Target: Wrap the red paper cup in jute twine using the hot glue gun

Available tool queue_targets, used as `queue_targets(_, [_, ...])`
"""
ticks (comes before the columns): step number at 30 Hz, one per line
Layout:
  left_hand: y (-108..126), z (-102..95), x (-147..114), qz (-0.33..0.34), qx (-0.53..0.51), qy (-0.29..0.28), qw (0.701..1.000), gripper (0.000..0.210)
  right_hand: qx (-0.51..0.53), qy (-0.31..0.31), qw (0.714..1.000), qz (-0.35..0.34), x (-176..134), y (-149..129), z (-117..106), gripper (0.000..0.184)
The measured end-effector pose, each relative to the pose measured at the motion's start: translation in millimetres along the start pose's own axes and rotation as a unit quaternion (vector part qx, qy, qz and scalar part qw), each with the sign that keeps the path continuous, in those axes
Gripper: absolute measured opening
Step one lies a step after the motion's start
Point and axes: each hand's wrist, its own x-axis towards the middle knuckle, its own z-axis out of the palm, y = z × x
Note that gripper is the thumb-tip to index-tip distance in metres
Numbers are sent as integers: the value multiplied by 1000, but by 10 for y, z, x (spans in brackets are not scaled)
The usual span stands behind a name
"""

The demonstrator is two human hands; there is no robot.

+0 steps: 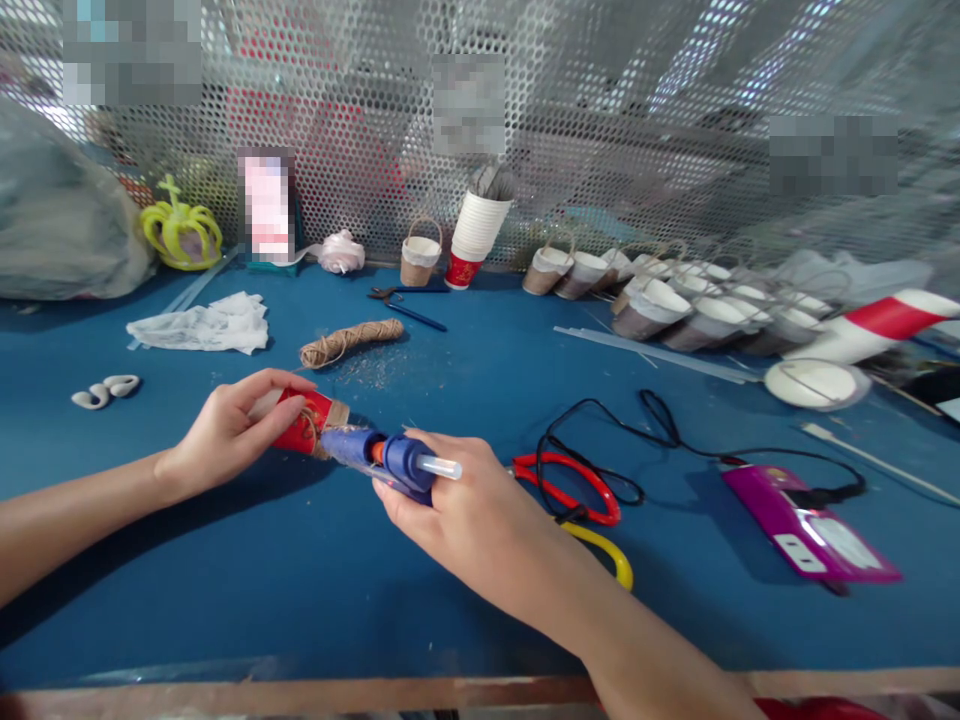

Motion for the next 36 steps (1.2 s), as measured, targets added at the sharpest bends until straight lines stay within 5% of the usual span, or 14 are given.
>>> queue_targets(6, [-9,-2,-4,21,17,6,1000,23,-12,-9,1000,-23,29,29,-40,23])
queue_targets(12, [-35,-7,-26,58,19,-2,998,22,103,-8,986,131,50,87,-38,21])
queue_targets(23, [-39,-19,-48,95,33,-11,995,20,240,-20,937,253,149,98,9,31])
queue_targets(31, [-25,-23,-39,124,43,28,991,22,336,57,885,319,339,493,-9,18])
queue_targets(36, [1,-46,-39,138,49,41,988,22,376,50,850,365,503,791,57,17])
